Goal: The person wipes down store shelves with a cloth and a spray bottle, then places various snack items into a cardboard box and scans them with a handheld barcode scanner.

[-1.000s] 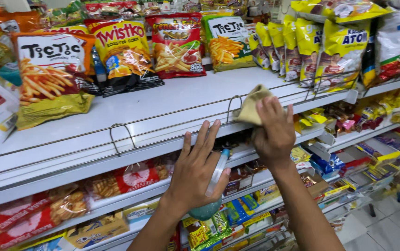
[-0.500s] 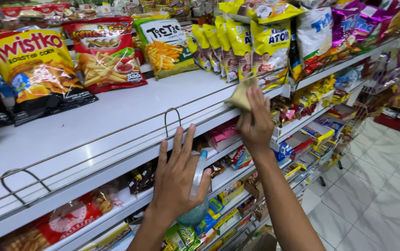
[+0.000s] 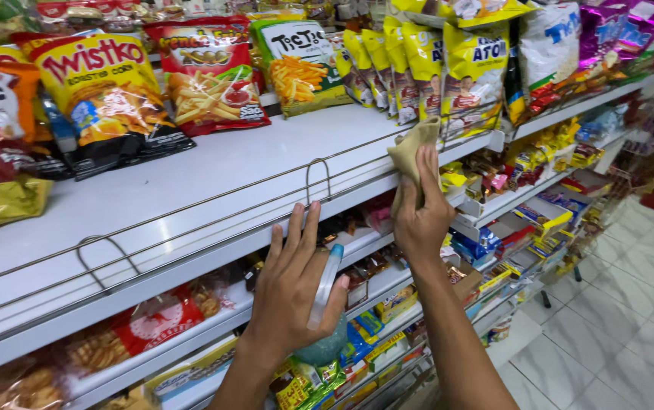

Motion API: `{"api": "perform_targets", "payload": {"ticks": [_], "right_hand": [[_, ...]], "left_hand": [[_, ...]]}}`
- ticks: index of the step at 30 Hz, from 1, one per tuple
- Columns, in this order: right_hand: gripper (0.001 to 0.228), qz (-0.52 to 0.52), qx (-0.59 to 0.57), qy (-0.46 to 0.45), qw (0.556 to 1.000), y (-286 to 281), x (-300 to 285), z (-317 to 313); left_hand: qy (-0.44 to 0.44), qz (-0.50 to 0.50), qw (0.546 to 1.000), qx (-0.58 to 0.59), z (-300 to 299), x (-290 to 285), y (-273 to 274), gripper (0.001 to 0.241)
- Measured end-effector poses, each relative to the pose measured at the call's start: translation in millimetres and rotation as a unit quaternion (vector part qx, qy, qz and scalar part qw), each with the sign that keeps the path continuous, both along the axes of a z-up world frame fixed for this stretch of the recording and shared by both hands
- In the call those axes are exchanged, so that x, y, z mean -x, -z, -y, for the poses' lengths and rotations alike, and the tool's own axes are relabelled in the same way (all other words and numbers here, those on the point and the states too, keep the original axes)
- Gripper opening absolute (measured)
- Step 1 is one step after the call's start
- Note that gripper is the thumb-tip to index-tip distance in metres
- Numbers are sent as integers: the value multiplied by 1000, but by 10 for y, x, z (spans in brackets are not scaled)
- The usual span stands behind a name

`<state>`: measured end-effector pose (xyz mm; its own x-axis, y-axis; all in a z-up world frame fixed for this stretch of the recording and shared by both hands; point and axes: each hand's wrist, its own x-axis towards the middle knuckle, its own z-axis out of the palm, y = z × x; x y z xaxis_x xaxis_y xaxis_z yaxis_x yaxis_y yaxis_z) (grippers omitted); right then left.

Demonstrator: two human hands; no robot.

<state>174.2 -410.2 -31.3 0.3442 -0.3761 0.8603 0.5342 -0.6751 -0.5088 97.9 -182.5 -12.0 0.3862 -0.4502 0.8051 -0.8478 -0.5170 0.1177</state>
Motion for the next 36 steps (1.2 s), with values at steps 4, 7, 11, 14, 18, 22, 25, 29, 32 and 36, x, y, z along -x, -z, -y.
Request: {"api": "perform_targets", "payload": {"ticks": [4,7,11,14,18,22,25,29,32,36], "right_hand": [[43,31,37,-54,997,23,230,-636],[42,55,55,-91,993,18,373,-1085],[42,58,78,-125,987,11,566,-1625],[44,43,123,-161,978,23,747,-2071],[43,56,152,-185,969,-20,943,-2685],[46,63,197,-222,953,-76,1136,-3159],[48,67,257,-260,929,-98,1242,-3389],[49,86,366,-251,892,-110,1218,-3335],[50,108,469,-186,856,-114,1140,-3030],[45,52,448,-108,886,-67,1118,-2466]], "left_hand": [[-29,-13,1000,2,-390,198,23,29],[-55,-10,998,6,-717,347,62,29],[-93,-14,995,25,-1151,575,105,34],[-121,-20,992,35,-1465,767,129,31],[-156,-14,987,41,-1907,1001,137,31],[-183,11,981,60,-2316,1206,172,38],[-199,6,977,80,-2558,1376,238,38],[-189,-35,975,108,-2718,1521,349,30],[-151,-57,980,112,-2681,1498,446,23],[-71,-125,982,123,-2523,1433,587,26]]}}
